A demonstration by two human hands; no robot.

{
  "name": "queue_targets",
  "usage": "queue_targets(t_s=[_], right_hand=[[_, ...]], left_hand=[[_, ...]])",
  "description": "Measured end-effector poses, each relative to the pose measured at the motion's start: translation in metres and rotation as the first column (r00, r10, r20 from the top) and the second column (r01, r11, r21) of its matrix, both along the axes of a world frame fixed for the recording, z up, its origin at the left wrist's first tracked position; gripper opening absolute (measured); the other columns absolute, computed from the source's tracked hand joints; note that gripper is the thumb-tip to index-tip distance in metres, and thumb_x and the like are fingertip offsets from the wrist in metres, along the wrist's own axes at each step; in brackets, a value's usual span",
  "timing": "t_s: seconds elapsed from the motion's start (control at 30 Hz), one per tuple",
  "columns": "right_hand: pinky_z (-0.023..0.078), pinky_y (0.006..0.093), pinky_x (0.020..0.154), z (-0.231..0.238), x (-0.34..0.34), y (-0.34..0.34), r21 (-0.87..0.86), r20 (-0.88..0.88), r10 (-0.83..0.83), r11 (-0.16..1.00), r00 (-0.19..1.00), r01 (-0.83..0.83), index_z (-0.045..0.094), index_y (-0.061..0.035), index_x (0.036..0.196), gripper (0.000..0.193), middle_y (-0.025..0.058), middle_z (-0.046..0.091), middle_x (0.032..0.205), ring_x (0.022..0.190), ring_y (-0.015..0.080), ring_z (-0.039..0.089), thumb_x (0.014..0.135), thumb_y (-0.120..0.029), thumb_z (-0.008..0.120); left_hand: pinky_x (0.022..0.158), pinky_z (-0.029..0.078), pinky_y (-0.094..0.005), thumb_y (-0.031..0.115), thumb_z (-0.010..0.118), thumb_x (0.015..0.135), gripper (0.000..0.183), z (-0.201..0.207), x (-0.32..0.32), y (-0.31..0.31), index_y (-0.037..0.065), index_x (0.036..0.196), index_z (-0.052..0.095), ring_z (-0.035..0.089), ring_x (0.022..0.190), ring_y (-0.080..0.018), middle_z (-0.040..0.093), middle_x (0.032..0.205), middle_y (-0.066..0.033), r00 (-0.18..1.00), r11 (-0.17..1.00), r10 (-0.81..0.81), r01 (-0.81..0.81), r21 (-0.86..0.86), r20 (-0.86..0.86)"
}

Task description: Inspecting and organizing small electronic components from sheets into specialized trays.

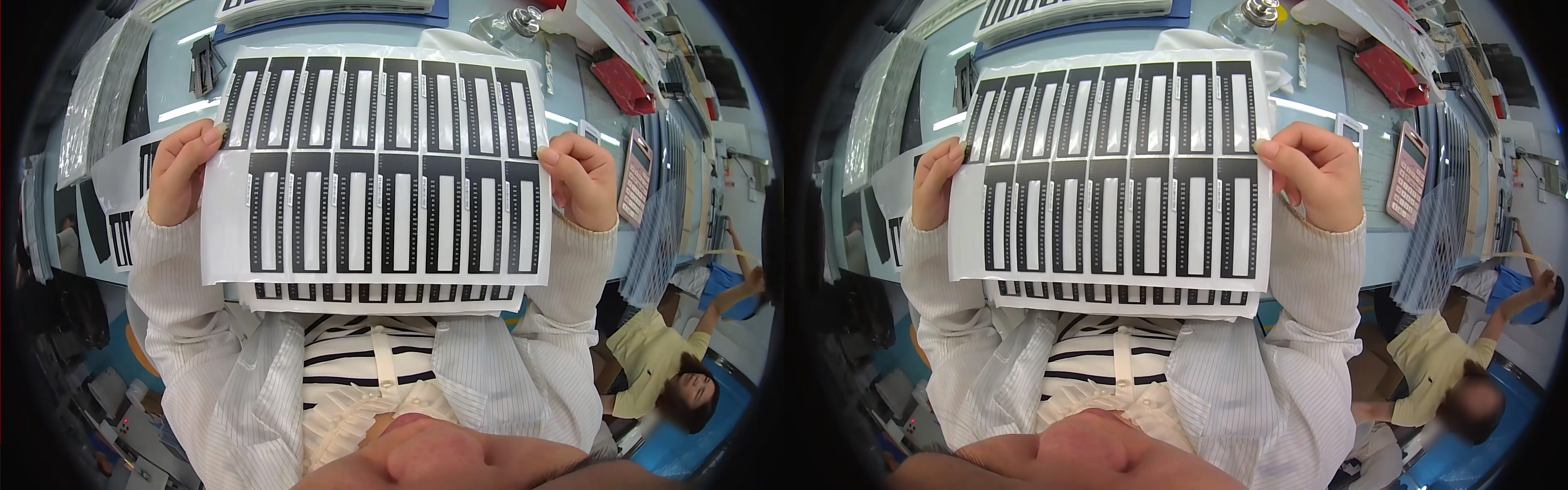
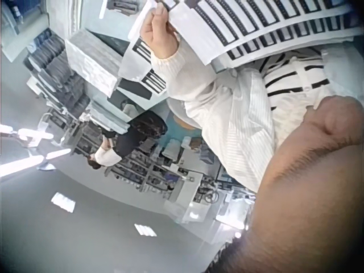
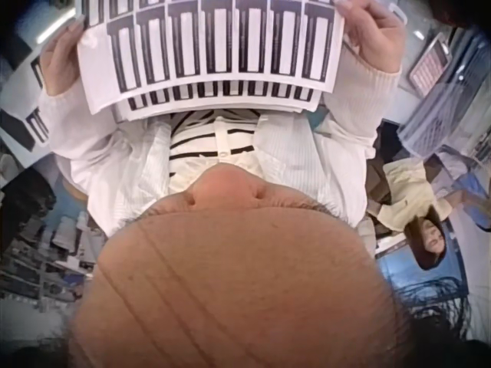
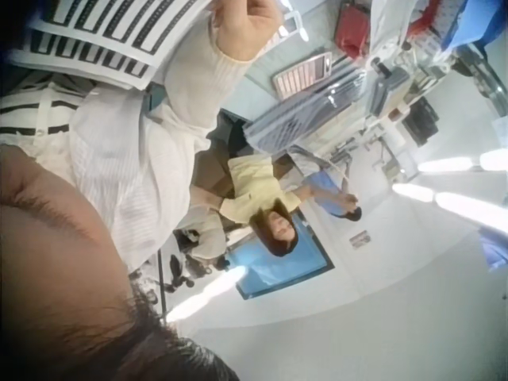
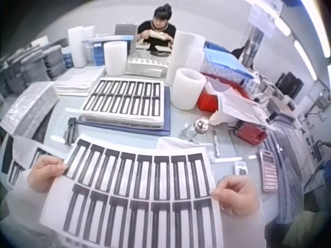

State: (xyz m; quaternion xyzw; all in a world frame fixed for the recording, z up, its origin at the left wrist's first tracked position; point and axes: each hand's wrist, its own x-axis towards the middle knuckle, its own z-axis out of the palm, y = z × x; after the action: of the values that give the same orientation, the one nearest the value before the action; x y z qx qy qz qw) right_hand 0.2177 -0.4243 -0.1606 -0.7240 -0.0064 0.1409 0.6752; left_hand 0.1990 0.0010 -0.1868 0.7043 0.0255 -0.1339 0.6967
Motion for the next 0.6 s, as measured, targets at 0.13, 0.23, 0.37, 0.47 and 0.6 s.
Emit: queue_targets(t_s=[0.13,0.23,0.37,0.47,0.6], right_hand=[[0.027,0.0172,0.041,0.001,0.000,0.000,0.013,-0.016,0.013,1.000,1.000,-0.013,0.063,0.0006,0.076,0.016,0.0027,0.059,0.059,0.043,0.0026,0.041,0.082,-0.014,0.067],[0.028,0.0169,0.041,0.002,-0.001,0.000,0.010,-0.011,0.015,1.000,1.000,-0.015,0.063,0.0002,0.075,0.016,0.0029,0.059,0.059,0.044,0.0028,0.043,0.082,-0.014,0.067],[0.030,0.0170,0.042,0.003,-0.002,0.000,0.015,0.023,0.038,0.999,0.999,-0.038,0.063,0.0000,0.074,0.016,0.0028,0.059,0.059,0.046,0.0031,0.045,0.081,-0.013,0.067],[0.030,0.0172,0.042,0.004,-0.003,-0.002,0.027,0.060,0.078,0.996,0.995,-0.079,0.062,-0.0001,0.073,0.015,0.0027,0.059,0.061,0.047,0.0033,0.046,0.081,-0.012,0.067],[0.030,0.0172,0.044,0.005,-0.003,-0.007,0.069,0.116,0.163,0.983,0.980,-0.171,0.061,-0.0003,0.072,0.014,0.0028,0.059,0.063,0.049,0.0037,0.047,0.081,-0.010,0.067]], left_hand=[[0.054,0.030,-0.0181,0.023,0.051,0.092,0.028,0.001,-0.001,0.000,0.007,0.069,0.049,0.038,0.055,-0.0019,0.047,0.062,0.0038,1.000,1.000,0.004,-0.005,-0.009,-0.013],[0.054,0.030,-0.0182,0.023,0.050,0.092,0.028,0.000,0.000,0.001,0.007,0.069,0.049,0.038,0.055,-0.0022,0.047,0.062,0.0035,1.000,1.000,0.003,-0.003,-0.008,-0.012],[0.055,0.032,-0.0197,0.021,0.051,0.090,0.027,-0.001,-0.001,0.007,0.005,0.068,0.050,0.041,0.056,-0.0037,0.051,0.065,0.0014,0.999,0.999,-0.032,0.032,0.009,0.020],[0.056,0.035,-0.0218,0.021,0.053,0.087,0.029,-0.001,-0.003,0.010,0.003,0.064,0.052,0.047,0.058,-0.0065,0.056,0.067,-0.0024,0.989,0.993,-0.113,0.111,0.032,0.091],[0.056,0.039,-0.0247,0.021,0.057,0.083,0.033,0.003,-0.001,0.011,0.001,0.058,0.052,0.053,0.059,-0.0110,0.060,0.068,-0.0076,0.950,0.967,-0.254,0.250,0.048,0.179]])
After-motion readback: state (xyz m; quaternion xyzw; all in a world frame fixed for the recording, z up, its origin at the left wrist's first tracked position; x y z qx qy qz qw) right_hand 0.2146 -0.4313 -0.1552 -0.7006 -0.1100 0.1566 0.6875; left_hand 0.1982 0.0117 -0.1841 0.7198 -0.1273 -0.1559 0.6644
